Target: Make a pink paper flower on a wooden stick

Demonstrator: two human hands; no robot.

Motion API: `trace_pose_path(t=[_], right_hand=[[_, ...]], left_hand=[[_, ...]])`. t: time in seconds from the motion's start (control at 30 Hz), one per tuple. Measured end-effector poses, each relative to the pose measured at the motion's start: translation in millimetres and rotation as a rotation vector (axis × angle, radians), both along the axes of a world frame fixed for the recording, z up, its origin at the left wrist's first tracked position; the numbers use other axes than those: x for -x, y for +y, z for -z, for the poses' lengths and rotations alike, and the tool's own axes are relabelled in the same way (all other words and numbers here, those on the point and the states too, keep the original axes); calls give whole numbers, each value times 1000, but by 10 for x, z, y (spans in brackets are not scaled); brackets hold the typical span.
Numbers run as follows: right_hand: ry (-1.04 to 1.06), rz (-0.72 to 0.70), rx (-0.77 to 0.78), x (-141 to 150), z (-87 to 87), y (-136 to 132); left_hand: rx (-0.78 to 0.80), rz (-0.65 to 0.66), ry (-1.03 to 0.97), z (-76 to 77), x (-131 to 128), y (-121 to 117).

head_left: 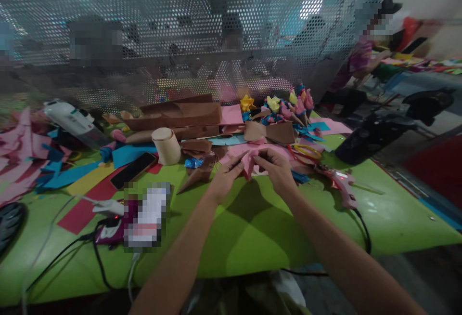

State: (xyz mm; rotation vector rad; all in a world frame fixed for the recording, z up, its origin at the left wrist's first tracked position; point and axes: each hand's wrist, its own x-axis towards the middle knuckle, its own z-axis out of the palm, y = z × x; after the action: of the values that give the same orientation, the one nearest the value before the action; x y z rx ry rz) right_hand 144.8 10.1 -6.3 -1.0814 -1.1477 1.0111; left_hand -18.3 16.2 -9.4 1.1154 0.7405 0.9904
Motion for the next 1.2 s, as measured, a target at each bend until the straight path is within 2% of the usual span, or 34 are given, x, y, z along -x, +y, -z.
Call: trace_pose_path(t=[0.2,0.63,0.9,1.2], right_hand=[[107,-29,38,7,-52,6],[51,-27,21,-5,-17,5],[50,-44,21,4,-10,9],[113,-136,27,4,-1,20]], left_hand=[[99,-53,-54,28,7,25],[66,-90,-60,-61,19,26],[24,-100,-52,-55,27,27],[137,-116,-148,-42,-19,21]])
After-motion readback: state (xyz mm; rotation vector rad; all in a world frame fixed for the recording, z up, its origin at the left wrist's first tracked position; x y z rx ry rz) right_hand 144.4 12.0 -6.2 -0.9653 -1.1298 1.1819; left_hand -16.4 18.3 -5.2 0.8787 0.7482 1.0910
